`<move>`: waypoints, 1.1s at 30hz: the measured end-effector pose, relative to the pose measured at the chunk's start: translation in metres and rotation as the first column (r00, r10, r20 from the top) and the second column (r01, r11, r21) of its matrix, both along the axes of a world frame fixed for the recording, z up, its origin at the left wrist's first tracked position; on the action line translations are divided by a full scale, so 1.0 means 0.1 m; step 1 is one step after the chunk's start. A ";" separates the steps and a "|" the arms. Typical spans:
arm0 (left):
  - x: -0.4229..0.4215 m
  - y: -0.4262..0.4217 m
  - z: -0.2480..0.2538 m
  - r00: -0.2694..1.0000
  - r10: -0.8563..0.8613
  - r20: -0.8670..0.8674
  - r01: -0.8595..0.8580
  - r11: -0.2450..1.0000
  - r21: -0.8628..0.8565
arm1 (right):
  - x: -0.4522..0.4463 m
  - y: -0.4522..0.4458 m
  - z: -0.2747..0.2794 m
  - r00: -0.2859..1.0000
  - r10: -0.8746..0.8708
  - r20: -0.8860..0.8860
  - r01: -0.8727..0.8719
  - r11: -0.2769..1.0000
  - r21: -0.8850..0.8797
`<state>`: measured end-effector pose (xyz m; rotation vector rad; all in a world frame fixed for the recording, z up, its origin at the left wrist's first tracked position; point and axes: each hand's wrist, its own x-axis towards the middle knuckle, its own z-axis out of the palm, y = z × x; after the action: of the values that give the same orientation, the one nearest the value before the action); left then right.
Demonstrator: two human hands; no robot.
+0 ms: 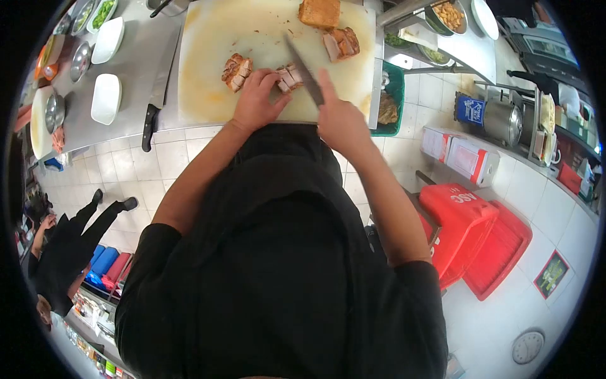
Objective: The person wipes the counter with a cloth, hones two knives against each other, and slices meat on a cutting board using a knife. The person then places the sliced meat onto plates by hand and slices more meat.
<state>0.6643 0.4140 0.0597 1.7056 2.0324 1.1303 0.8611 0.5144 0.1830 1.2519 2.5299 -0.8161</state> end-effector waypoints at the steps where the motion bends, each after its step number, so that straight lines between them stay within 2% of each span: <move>1: 0.01 0.00 0.02 1.000 0.001 0.000 -0.001 1.000 -0.013 | 0.08 0.06 0.05 0.999 -0.040 0.022 0.039 0.999 0.025; 4: 0.03 0.02 0.03 1.000 -0.001 -0.009 0.000 0.999 -0.054 | 0.23 0.23 -0.05 0.994 -0.017 0.107 0.015 1.000 0.019; 7: 0.04 0.03 0.07 1.000 0.017 0.008 -0.016 0.995 -0.096 | 0.18 0.19 -0.11 0.987 0.087 0.138 -0.086 0.996 -0.012; 10: 0.04 0.00 0.09 0.992 0.082 0.094 -0.065 0.982 -0.175 | 0.11 0.06 -0.14 0.994 0.107 0.029 -0.106 0.994 -0.012; 20: 0.01 -0.33 0.16 0.980 0.186 0.073 -0.174 0.974 -0.145 | -0.14 -0.01 -0.13 0.979 0.204 0.006 -0.203 0.977 -0.069; 21: 0.02 -0.37 0.20 0.979 0.194 0.060 -0.184 0.972 -0.148 | -0.15 -0.01 -0.15 0.981 0.195 0.013 -0.193 0.978 -0.073; 25: 0.02 -0.51 0.29 0.983 0.185 0.017 -0.181 0.974 -0.133 | 0.10 -0.08 -0.09 0.985 0.031 -0.171 -0.039 0.998 -0.048; 28: -0.02 -0.57 0.29 0.988 0.149 0.046 -0.146 0.987 -0.069 | 0.38 -0.06 0.19 0.970 -0.222 -0.102 0.222 0.975 -0.011; 29: -0.02 -0.58 0.28 0.989 0.130 0.064 -0.128 0.991 -0.035 | 0.46 -0.05 0.22 0.959 -0.262 -0.106 0.269 0.961 0.061; 30: -0.02 -0.55 0.31 0.991 0.103 0.088 -0.102 0.995 -0.010 | 0.43 -0.03 0.35 0.938 -0.347 -0.011 0.347 0.936 0.053; 33: -0.05 -0.38 0.41 0.990 0.010 0.143 -0.018 0.998 0.054 | 0.36 -0.01 0.19 0.942 -0.319 0.104 0.299 0.939 0.172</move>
<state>0.6595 0.3755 0.1007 1.5885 1.9462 1.2852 0.8968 0.5134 0.2017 1.7266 2.3625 -0.5791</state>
